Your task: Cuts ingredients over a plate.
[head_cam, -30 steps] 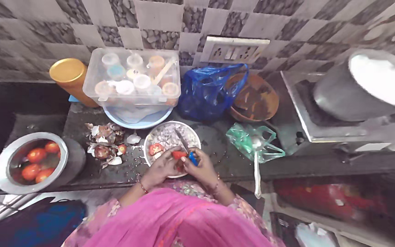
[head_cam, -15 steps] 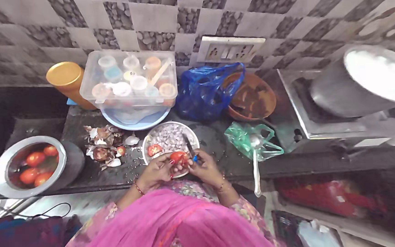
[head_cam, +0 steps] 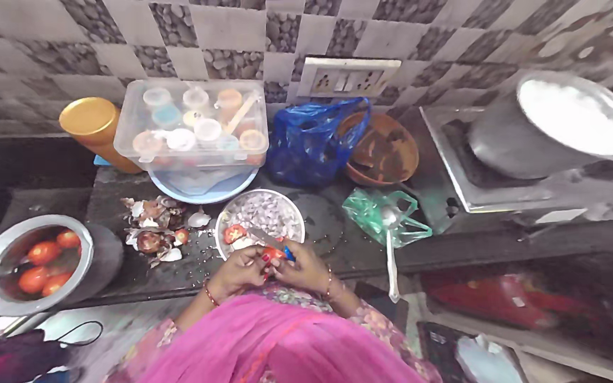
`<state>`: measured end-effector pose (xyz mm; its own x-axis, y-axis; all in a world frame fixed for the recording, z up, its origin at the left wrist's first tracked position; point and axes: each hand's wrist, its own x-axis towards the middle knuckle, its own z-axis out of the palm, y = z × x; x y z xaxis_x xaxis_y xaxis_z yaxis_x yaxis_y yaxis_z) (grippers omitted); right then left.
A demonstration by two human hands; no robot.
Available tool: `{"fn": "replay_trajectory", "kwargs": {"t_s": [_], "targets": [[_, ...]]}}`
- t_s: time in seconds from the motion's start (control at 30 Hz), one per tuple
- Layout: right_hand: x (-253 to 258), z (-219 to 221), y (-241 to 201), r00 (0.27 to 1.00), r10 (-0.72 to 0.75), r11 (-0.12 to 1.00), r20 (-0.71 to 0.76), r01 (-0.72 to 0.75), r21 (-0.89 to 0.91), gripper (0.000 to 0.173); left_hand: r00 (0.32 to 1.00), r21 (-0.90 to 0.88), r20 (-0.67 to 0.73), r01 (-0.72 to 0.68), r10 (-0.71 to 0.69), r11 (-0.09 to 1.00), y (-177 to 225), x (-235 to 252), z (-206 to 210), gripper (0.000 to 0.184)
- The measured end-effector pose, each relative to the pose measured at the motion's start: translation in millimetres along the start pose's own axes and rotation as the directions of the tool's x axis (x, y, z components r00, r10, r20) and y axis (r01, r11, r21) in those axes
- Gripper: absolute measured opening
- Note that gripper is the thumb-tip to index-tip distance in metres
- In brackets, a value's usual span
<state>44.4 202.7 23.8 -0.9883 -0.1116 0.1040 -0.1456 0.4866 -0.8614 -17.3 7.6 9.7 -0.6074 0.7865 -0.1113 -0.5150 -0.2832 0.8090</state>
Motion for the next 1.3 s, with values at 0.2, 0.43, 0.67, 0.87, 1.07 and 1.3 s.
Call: {"fn": "replay_trajectory", "kwargs": {"t_s": [0.2, 0.43, 0.67, 0.87, 1.07, 1.3], "targets": [[-2, 8, 1, 0.998, -0.024, 0.997, -0.051, 0.02, -0.071, 0.045, 1.0, -0.018, 0.012, -0.006, 0.006, 1.0, 0, 3, -1, 0.023], [-2, 12, 3, 0.996, -0.017, 0.997, -0.089, 0.01, -0.074, 0.045, 0.998, -0.075, -0.051, -0.034, 0.03, 0.997, -6, 5, 0, 0.028], [0, 0, 8, 0.998, 0.045, 0.997, -0.054, -0.048, -0.058, 0.058, 0.998, 0.004, -0.047, 0.032, -0.032, 0.999, -1, 4, 1, 0.03], [0, 4, 6, 0.999, 0.023, 0.994, -0.025, -0.026, -0.106, 0.051, 1.0, 0.002, -0.005, 0.007, -0.007, 1.0, -5, 4, -2, 0.028], [-7, 15, 8, 0.992, 0.015, 0.994, -0.124, -0.028, -0.107, 0.051, 0.997, 0.027, -0.06, 0.047, -0.045, 0.999, -2, 6, 4, 0.028], [-10, 28, 13, 0.988, 0.036, 0.994, -0.151, -0.05, -0.093, 0.046, 0.99, -0.033, -0.098, 0.098, -0.101, 0.995, -7, 6, 0, 0.028]]}}
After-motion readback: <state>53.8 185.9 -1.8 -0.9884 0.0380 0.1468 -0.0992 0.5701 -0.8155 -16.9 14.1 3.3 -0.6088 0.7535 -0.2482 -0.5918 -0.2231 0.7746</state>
